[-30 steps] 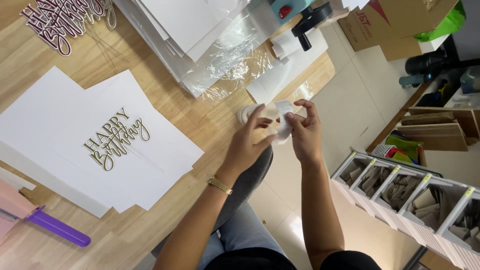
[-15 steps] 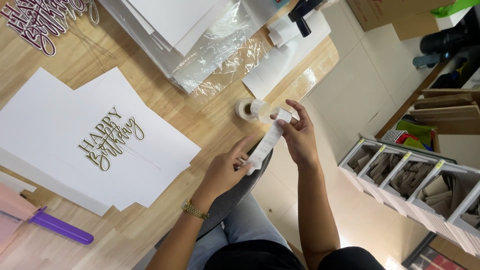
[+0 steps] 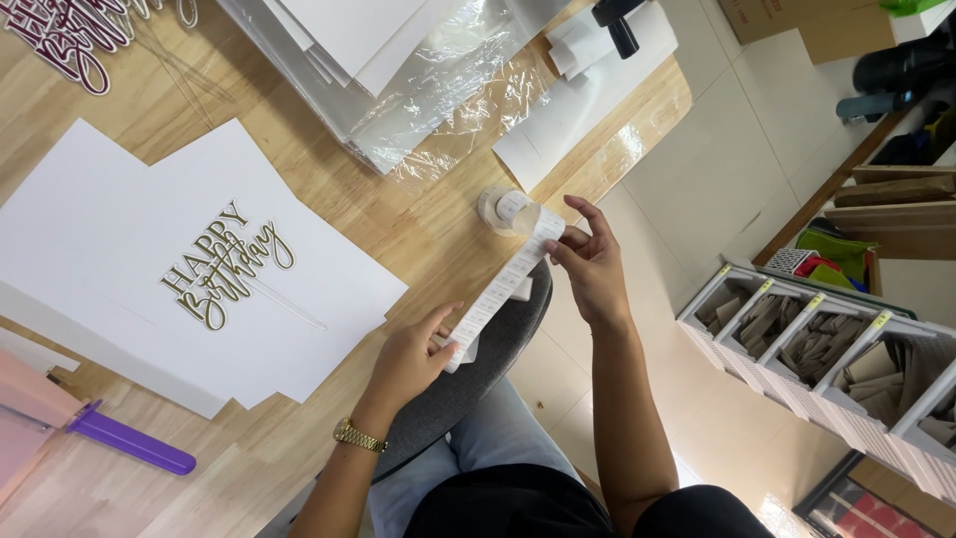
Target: Assembling decorative cake toppers by cutting paper backings and adhering cutouts using tape.
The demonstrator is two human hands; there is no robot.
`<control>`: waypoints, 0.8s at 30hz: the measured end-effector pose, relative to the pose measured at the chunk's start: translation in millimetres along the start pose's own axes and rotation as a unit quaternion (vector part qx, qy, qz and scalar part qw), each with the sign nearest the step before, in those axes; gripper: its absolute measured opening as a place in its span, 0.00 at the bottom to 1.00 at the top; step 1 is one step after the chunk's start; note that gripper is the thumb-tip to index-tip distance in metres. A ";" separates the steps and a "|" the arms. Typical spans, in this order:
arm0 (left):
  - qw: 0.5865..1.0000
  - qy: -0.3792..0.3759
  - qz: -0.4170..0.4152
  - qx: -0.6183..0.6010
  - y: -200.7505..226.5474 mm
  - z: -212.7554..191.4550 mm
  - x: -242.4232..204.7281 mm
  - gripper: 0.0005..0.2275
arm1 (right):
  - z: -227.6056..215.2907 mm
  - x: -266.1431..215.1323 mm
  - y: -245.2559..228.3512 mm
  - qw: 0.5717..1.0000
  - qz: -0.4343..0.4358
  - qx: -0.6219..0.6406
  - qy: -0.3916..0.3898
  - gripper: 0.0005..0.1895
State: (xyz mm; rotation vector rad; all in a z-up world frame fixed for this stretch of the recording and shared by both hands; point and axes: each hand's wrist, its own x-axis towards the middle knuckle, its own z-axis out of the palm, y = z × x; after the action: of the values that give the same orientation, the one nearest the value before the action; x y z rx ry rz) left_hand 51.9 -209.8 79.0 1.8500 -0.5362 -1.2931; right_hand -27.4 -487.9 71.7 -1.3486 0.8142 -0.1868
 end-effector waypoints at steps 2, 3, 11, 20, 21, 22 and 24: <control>1.000 -0.004 -0.009 -0.002 -5.4 -3.1 -1.6 0.27 | 2.2 1.8 -5.4 1.000 -0.003 0.001 -0.001 0.34; 1.000 -0.007 -0.017 -0.003 -8.3 -4.2 -2.8 0.27 | 3.0 2.3 -7.8 1.000 -0.007 0.001 -0.001 0.34; 0.992 0.015 -0.040 -0.123 7.6 -13.8 -9.3 0.30 | -0.3 11.6 2.2 1.000 -0.005 0.003 0.016 0.31; 0.925 0.207 0.075 -0.310 41.8 -14.9 20.9 0.07 | 39.4 -39.0 -36.4 0.992 -0.055 -0.112 -0.033 0.26; 0.914 0.206 0.103 -0.334 57.3 -21.6 22.3 0.07 | 40.5 -45.5 -37.9 0.988 -0.085 -0.115 -0.059 0.25; 0.914 0.206 0.104 -0.335 64.4 -22.7 22.2 0.07 | 41.3 -51.0 -38.5 0.988 -0.085 -0.116 -0.059 0.25; 0.891 0.131 0.155 -0.407 79.6 -24.4 22.4 0.17 | 41.8 -61.6 -40.8 0.983 -0.140 -0.070 -0.098 0.30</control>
State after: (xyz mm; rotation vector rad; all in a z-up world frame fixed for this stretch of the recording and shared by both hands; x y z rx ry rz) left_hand 90.9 -264.0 133.7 1.1384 -0.0909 -0.8364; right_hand -32.6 -430.7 134.2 -1.5849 0.4767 -0.2147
